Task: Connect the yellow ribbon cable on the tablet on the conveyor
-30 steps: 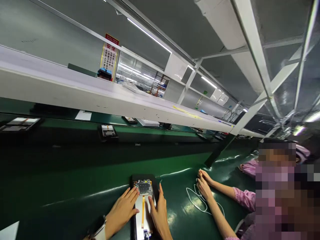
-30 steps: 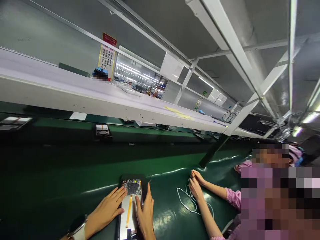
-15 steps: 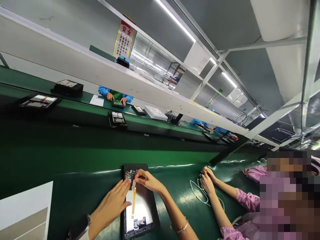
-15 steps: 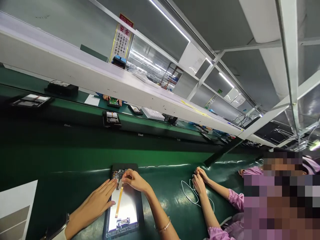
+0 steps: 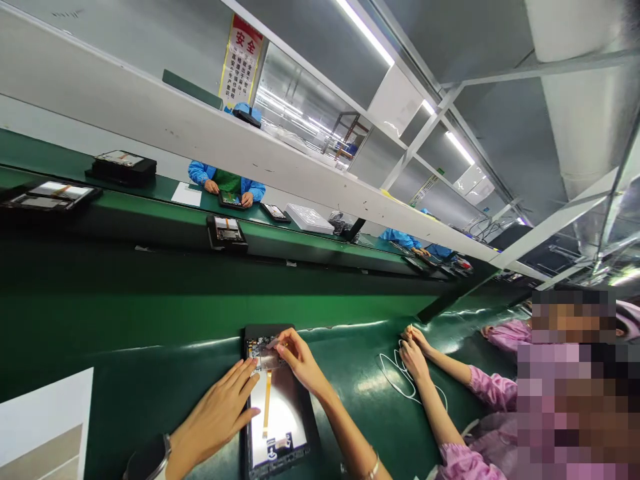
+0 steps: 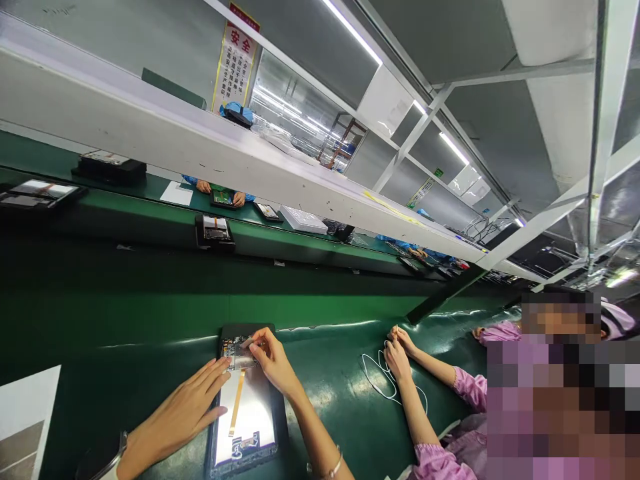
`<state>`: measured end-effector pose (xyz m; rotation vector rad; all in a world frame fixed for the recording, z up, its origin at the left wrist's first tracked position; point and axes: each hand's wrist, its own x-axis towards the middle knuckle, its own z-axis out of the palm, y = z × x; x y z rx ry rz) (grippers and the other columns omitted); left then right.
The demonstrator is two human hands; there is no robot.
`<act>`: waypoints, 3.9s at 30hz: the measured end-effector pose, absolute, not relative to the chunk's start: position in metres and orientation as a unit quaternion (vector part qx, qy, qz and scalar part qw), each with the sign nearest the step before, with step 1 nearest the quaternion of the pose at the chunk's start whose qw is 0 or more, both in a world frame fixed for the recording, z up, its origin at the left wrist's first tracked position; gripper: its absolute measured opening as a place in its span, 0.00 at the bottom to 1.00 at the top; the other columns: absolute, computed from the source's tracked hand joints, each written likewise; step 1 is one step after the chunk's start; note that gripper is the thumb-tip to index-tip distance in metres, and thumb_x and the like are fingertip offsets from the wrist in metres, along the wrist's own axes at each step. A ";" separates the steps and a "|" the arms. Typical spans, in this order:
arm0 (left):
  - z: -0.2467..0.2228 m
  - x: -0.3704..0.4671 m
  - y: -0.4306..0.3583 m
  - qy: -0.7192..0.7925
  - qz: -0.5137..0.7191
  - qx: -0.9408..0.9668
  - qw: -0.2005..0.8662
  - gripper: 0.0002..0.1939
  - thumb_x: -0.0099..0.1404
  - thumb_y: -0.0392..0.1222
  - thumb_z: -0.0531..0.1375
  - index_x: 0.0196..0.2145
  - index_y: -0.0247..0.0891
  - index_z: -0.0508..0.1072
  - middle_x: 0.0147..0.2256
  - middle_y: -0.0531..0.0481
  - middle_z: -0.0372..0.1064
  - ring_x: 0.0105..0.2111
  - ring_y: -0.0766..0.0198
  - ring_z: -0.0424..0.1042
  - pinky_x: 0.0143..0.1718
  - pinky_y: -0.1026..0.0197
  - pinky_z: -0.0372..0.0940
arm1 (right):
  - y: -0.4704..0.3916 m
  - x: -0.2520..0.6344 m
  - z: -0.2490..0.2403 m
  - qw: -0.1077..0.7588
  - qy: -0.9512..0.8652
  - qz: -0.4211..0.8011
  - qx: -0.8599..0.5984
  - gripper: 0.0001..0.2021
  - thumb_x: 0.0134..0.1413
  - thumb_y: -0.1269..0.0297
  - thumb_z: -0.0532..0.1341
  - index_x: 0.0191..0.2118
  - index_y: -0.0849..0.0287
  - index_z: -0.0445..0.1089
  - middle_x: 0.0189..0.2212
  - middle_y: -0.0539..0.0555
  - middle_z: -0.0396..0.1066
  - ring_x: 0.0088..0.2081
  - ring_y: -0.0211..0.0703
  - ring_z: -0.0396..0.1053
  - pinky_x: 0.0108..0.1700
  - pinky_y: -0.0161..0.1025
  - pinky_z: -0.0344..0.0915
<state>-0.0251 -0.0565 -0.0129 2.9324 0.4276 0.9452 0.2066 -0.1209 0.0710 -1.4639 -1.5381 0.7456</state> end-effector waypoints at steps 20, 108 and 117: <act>0.005 -0.036 -0.068 0.150 0.331 0.929 0.061 0.17 0.74 0.37 0.55 0.57 0.42 0.74 0.67 0.48 0.65 0.68 0.53 0.62 0.64 0.50 0.69 | -0.208 0.179 0.026 0.317 -0.741 0.108 -0.582 0.37 0.69 0.64 0.62 0.75 0.45 0.42 0.68 0.61 0.64 0.69 0.57 0.62 0.69 0.60 0.63; -0.022 -0.002 -0.091 0.196 0.369 0.907 -0.042 0.36 0.73 0.44 0.53 0.74 0.35 0.50 0.61 0.44 0.72 0.60 0.56 0.70 0.64 0.56 0.59 | -0.108 0.219 0.060 0.310 -0.691 0.298 -0.581 0.14 0.62 0.51 0.70 0.36 0.57 0.77 0.44 0.56 0.69 0.50 0.49 0.66 0.54 0.46 0.61; -0.018 -0.006 -0.089 0.195 0.348 0.916 -0.047 0.31 0.69 0.45 0.59 0.68 0.37 0.64 0.62 0.48 0.71 0.61 0.57 0.69 0.64 0.54 0.60 | -0.125 0.208 0.050 0.366 -0.700 0.245 -0.562 0.10 0.71 0.56 0.60 0.39 0.55 0.72 0.43 0.56 0.71 0.49 0.49 0.67 0.55 0.47 0.62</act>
